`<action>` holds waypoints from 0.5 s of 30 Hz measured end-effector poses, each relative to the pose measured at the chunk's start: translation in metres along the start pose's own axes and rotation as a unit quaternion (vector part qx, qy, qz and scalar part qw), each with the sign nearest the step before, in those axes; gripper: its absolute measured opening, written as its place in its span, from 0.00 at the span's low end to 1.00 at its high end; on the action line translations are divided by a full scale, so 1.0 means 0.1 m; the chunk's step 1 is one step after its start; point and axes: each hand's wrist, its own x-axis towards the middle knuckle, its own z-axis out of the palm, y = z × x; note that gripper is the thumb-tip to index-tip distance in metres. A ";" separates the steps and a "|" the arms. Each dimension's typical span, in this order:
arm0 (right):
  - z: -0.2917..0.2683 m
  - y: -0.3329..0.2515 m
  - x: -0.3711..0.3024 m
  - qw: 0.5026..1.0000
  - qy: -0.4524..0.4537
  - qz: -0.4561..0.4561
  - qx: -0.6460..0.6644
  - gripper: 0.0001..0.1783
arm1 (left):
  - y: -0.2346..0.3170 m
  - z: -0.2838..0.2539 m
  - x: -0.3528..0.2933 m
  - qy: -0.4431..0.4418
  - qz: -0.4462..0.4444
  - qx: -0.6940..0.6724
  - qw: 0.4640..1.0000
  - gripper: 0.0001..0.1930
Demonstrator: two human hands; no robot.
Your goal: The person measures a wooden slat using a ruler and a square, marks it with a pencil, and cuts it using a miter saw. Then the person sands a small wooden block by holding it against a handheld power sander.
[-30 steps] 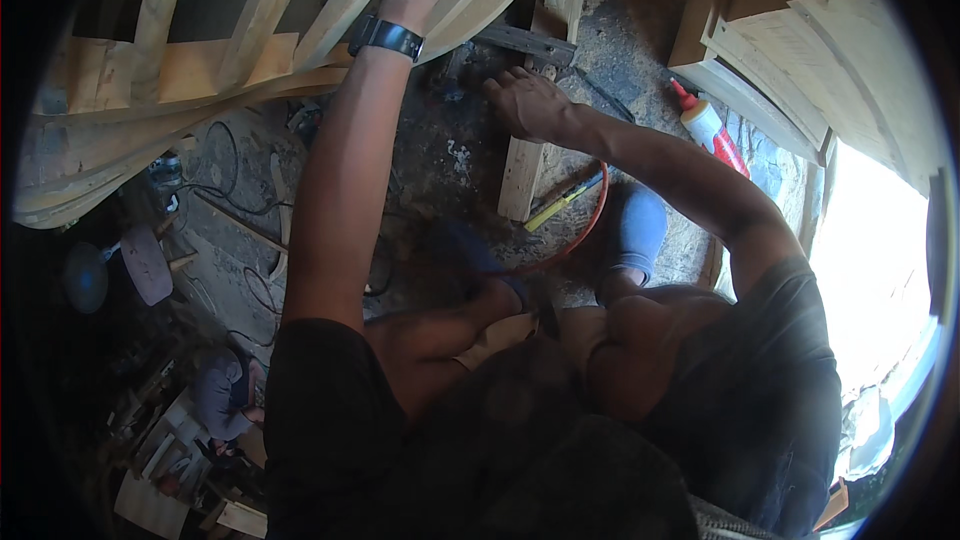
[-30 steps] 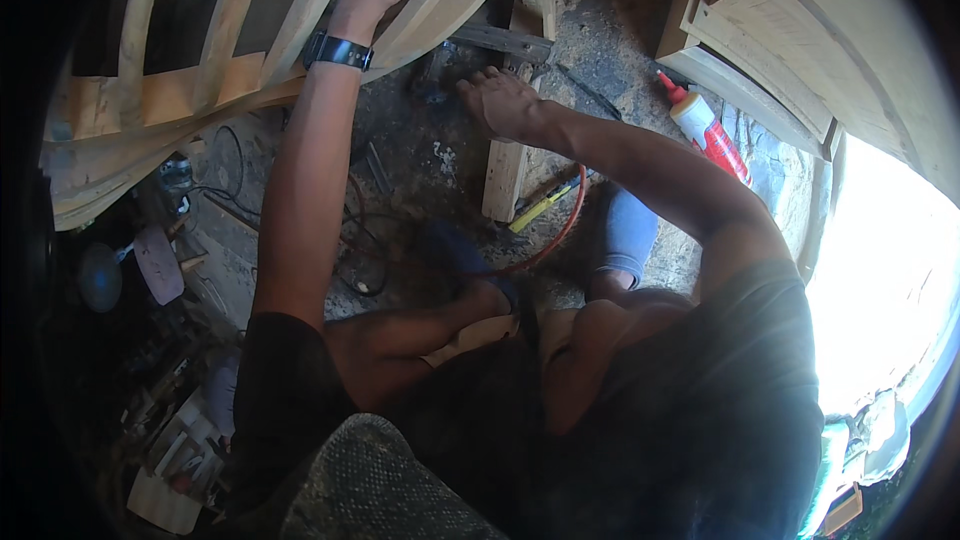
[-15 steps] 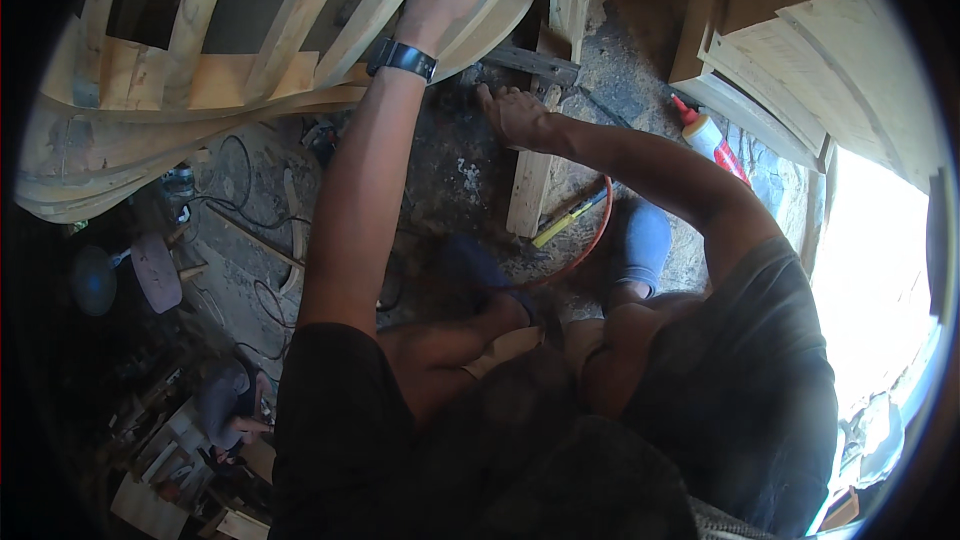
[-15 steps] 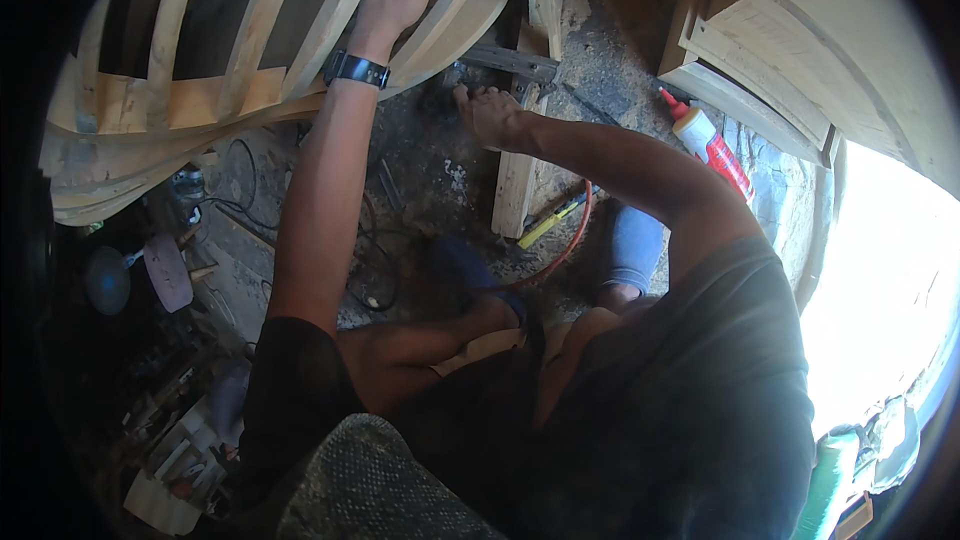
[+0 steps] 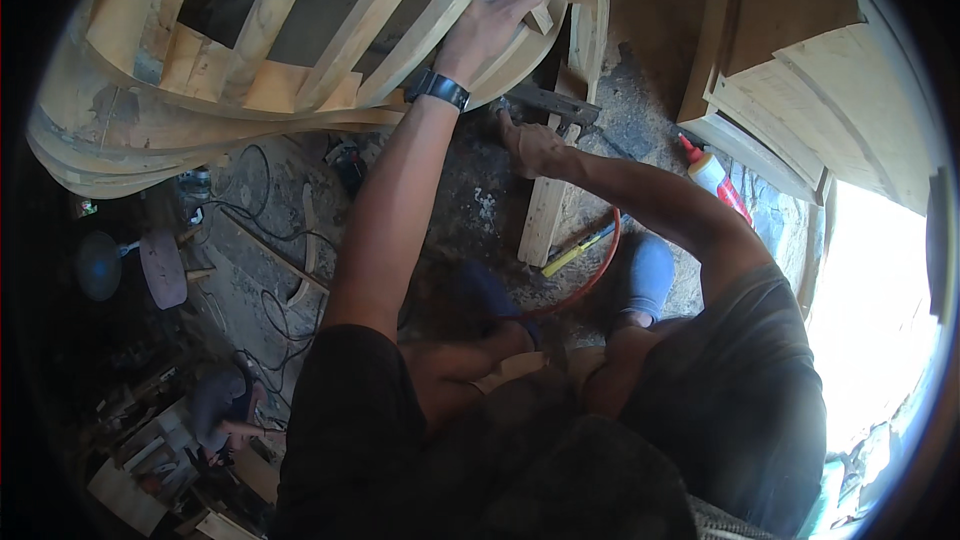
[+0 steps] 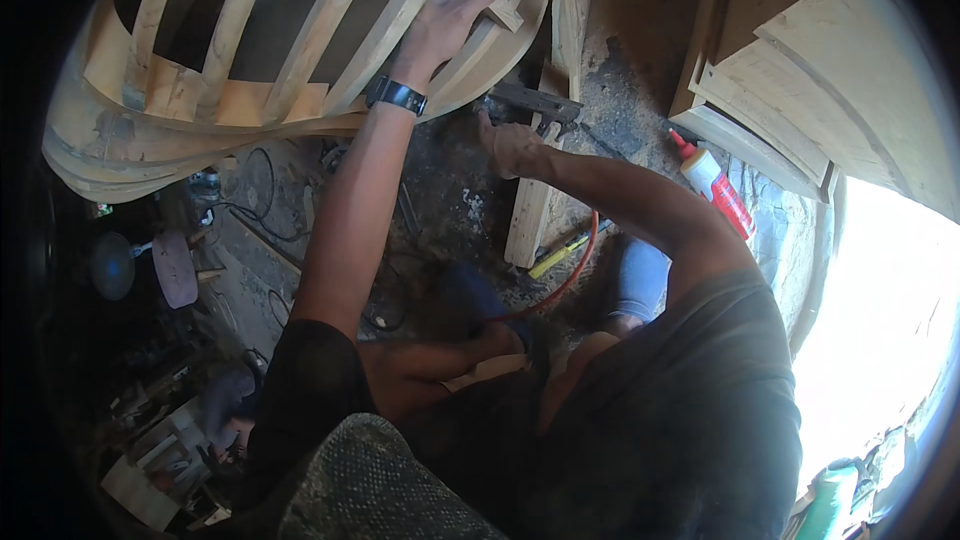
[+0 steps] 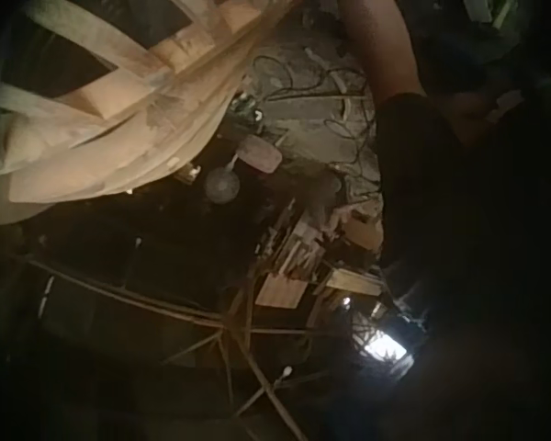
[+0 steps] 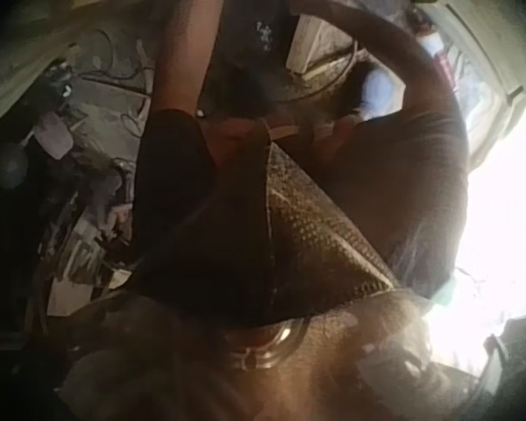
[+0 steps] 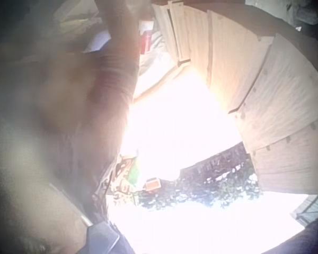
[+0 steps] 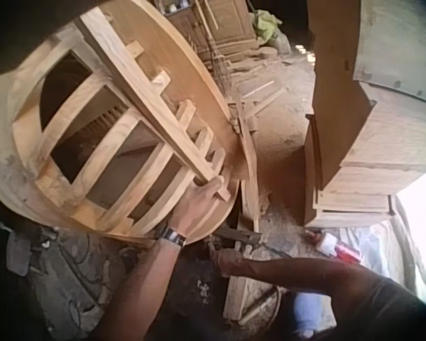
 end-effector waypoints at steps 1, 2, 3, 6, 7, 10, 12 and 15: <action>-0.01 -0.01 -0.06 1.000 0.019 -0.002 0.017 0.49 | -0.03 -0.03 0.03 -0.013 -0.001 -0.001 1.000 0.28; -0.03 0.01 -0.13 0.999 0.038 -0.003 0.035 0.50 | -0.06 -0.04 0.04 -0.013 -0.001 -0.020 1.000 0.29; -0.03 0.04 -0.22 0.997 0.055 -0.003 0.053 0.50 | -0.05 -0.02 0.03 -0.014 -0.002 -0.040 0.999 0.30; -0.23 -0.01 -0.61 0.995 0.055 0.006 0.086 0.47 | -0.24 -0.01 0.02 -0.005 0.049 -0.044 0.998 0.31; -0.15 0.06 -0.68 0.986 0.143 -0.028 0.083 0.44 | -0.29 0.01 0.04 -0.005 0.061 -0.046 0.997 0.30; -0.29 0.22 -0.89 0.980 0.164 -0.026 0.106 0.42 | -0.48 -0.05 0.17 0.011 0.296 0.245 0.923 0.24; -0.52 0.26 -1.10 0.977 0.141 0.037 0.155 0.41 | -0.34 0.08 0.09 -0.070 0.076 0.031 0.994 0.20; -0.61 0.14 -1.21 0.959 0.182 0.063 0.207 0.39 | -0.57 0.03 0.12 -0.038 0.222 0.205 0.952 0.21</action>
